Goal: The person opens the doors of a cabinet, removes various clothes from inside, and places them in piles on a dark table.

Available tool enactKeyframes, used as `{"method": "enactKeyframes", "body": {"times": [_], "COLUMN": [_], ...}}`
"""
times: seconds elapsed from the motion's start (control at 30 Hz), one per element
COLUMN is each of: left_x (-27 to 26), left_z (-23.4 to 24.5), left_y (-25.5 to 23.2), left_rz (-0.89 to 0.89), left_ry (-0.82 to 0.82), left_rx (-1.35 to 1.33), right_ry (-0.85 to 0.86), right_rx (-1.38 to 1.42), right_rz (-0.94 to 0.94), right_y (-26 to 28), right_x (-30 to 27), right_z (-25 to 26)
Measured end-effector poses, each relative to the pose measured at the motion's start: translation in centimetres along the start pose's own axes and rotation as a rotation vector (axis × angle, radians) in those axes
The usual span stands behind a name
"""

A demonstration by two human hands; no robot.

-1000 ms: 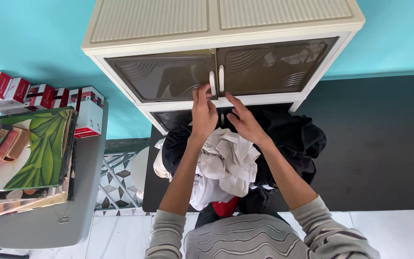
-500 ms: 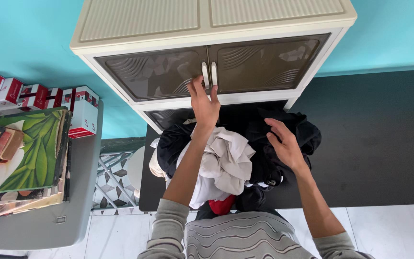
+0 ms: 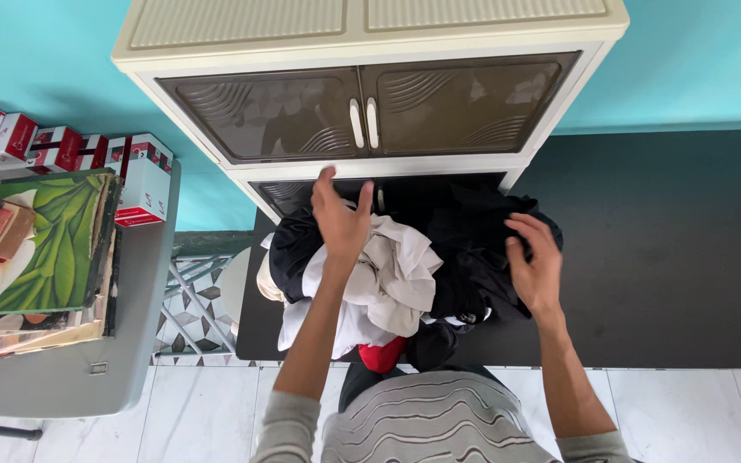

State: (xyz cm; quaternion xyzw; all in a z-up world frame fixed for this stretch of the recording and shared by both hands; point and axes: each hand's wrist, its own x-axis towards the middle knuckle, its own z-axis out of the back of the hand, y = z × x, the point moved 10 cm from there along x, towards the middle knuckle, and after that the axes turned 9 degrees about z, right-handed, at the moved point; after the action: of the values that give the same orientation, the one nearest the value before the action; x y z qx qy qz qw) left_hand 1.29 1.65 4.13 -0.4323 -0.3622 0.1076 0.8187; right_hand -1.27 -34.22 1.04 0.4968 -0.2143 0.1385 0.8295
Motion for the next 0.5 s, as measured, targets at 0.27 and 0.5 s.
{"method": "enactKeyframes", "body": {"times": [0.27, 0.5], "left_x": [-9.9, -15.0], "left_z": [4.7, 0.5], "left_y": [5.6, 7.1], "left_rz": [0.236, 0.493], "left_ry": [0.044, 0.473], "left_rx": [0.311, 0.408], "right_ry": [-0.142, 0.216], "right_rx": [-0.229, -0.155], "right_rz": [-0.147, -0.419], "right_y": [-9.5, -12.4], "right_x": [-2.8, -4.7], "right_z": [5.2, -2.7]}}
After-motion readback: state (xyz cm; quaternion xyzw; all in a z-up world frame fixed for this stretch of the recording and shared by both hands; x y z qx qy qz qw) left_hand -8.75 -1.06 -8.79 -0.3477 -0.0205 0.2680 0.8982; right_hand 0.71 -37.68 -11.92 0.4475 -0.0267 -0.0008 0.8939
